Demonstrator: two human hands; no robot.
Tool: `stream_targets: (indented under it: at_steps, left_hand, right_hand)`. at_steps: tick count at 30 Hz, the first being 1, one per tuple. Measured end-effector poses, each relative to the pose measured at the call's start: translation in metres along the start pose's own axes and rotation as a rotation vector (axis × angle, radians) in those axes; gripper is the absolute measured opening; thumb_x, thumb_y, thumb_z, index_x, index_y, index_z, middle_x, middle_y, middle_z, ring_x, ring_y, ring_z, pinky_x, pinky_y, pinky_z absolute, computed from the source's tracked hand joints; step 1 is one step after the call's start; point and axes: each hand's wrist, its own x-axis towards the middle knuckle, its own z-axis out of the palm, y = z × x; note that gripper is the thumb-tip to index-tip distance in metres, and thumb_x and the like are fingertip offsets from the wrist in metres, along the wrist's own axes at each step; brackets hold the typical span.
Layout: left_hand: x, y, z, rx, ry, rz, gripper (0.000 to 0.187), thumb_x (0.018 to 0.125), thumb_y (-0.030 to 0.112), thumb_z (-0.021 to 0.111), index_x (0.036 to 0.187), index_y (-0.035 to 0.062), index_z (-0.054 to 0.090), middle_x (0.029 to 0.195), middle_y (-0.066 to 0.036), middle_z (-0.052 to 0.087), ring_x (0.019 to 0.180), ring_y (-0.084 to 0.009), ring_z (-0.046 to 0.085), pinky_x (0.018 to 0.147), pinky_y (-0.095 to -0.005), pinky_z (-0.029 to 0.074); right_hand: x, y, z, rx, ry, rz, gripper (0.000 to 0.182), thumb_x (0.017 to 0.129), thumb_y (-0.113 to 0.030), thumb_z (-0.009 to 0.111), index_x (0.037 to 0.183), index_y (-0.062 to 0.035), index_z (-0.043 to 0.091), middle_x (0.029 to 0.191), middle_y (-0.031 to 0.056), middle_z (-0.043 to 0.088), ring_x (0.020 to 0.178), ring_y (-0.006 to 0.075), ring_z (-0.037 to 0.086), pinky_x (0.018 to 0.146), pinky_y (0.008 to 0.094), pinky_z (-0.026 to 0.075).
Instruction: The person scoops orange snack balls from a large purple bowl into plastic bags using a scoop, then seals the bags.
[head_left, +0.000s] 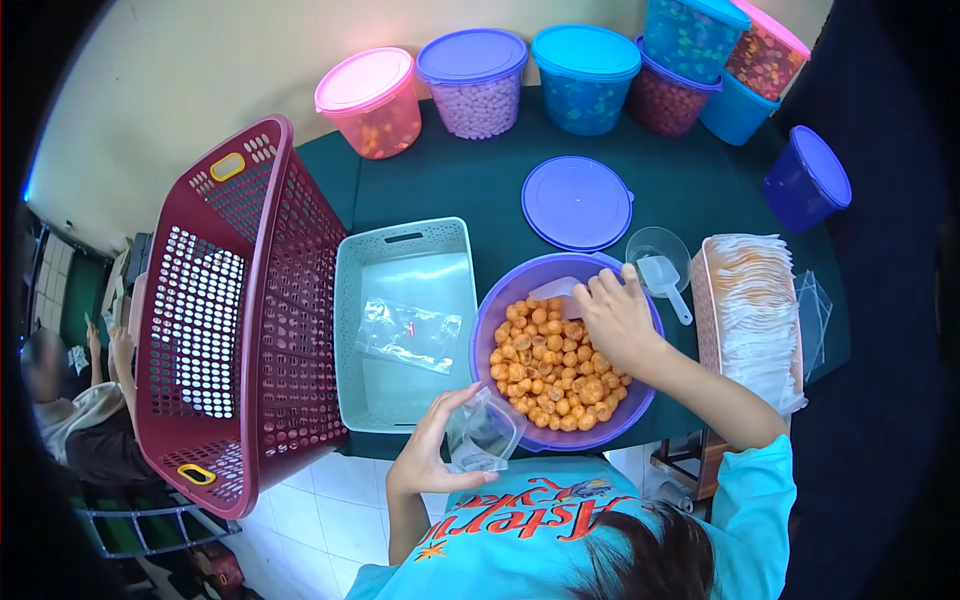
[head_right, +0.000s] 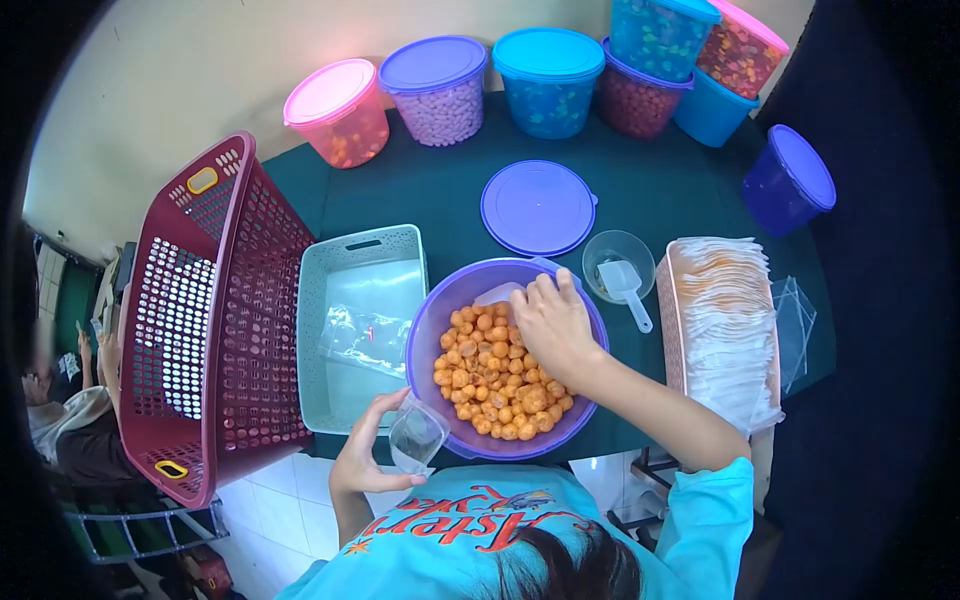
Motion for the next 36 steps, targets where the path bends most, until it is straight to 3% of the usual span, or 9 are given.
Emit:
stream_targets:
  at_steps: [5,7,9,17,22,26,30,32,36]
  left_hand:
    - [-0.004,0.000,0.003,-0.023,0.063,-0.045,0.090,0.049,0.024,0.078,0.124,-0.0010,0.036,0.116,-0.017,0.045,0.109,-0.0273,0.044,0.093,-0.0346,0.032]
    - [-0.007,0.001,0.008,-0.019,0.097,-0.057,0.089,0.049,0.024,0.078,0.124,-0.0013,0.036,0.116,-0.017,0.045,0.110,-0.0274,0.044,0.093,-0.0345,0.032]
    - [-0.008,0.002,0.012,-0.012,0.135,-0.041,0.089,0.049,0.024,0.079,0.123,-0.0019,0.036,0.115,-0.017,0.045,0.109,-0.0273,0.044,0.093,-0.0348,0.032]
    - [-0.003,0.015,0.022,0.067,0.173,-0.051,0.090,0.049,0.024,0.079,0.124,0.0004,0.035,0.113,-0.016,0.045,0.107,-0.0266,0.044,0.092,-0.0361,0.032]
    - [-0.006,0.016,0.027,0.073,0.204,-0.051,0.090,0.049,0.023,0.079,0.124,0.0007,0.035,0.113,-0.015,0.045,0.107,-0.0261,0.044,0.092,-0.0361,0.033]
    - [-0.004,0.015,0.028,0.103,0.282,-0.019,0.085,0.049,0.024,0.080,0.120,0.0010,0.040,0.111,-0.015,0.046,0.099,-0.0244,0.049,0.087,-0.0350,0.037]
    - [-0.001,0.016,0.029,0.111,0.371,-0.062,0.084,0.046,0.023,0.080,0.118,-0.0017,0.044,0.111,-0.013,0.046,0.101,-0.0226,0.048,0.085,-0.0349,0.040]
    - [0.000,0.014,0.030,0.179,0.499,0.043,0.081,0.044,0.027,0.081,0.114,0.0011,0.049,0.104,-0.013,0.052,0.084,-0.0200,0.054,0.072,-0.0297,0.043]
    - [0.005,0.026,0.033,0.178,0.526,0.080,0.081,0.044,0.027,0.082,0.114,0.0011,0.050,0.103,-0.012,0.052,0.085,-0.0193,0.054,0.069,-0.0293,0.043]
  right_hand:
    - [0.003,-0.001,-0.002,0.316,-0.104,-0.124,0.013,0.081,-0.017,0.049,0.082,-0.0049,0.054,0.072,0.0081,0.057,0.079,0.0234,0.052,0.083,0.0470,0.028]
    - [0.006,-0.002,-0.002,0.348,-0.102,-0.172,0.015,0.080,-0.018,0.050,0.082,-0.0042,0.055,0.072,0.0093,0.057,0.077,0.0236,0.052,0.078,0.0447,0.028]
    - [0.012,0.003,-0.012,0.500,-0.302,-0.143,0.015,0.080,-0.017,0.049,0.080,-0.0042,0.055,0.069,0.0098,0.056,0.075,0.0238,0.052,0.076,0.0433,0.027]
    - [0.013,0.009,-0.009,0.718,-0.350,-0.341,0.019,0.080,-0.018,0.045,0.071,-0.0054,0.056,0.060,0.0116,0.054,0.067,0.0251,0.052,0.073,0.0418,0.026]
    - [0.022,0.013,-0.012,0.708,-0.695,-0.397,0.025,0.081,-0.025,0.040,0.071,-0.0073,0.053,0.061,0.0082,0.050,0.067,0.0210,0.047,0.073,0.0374,0.023]
    - [0.021,0.016,-0.017,0.706,-0.664,-0.365,0.025,0.080,-0.024,0.038,0.069,-0.0069,0.052,0.061,0.0092,0.050,0.068,0.0212,0.047,0.074,0.0367,0.022]
    - [0.019,0.031,-0.020,0.754,-0.434,-0.320,0.025,0.077,-0.023,0.038,0.068,-0.0049,0.053,0.061,0.0123,0.052,0.068,0.0250,0.050,0.073,0.0376,0.028]
    - [0.022,0.039,-0.032,0.842,-0.374,-0.285,0.029,0.075,-0.025,0.038,0.067,-0.0041,0.056,0.059,0.0125,0.054,0.067,0.0269,0.054,0.071,0.0379,0.034]
    - [0.027,0.055,-0.071,0.708,-0.198,-0.275,0.027,0.072,-0.024,0.040,0.064,-0.0034,0.057,0.057,0.0120,0.054,0.061,0.0272,0.053,0.069,0.0388,0.034]
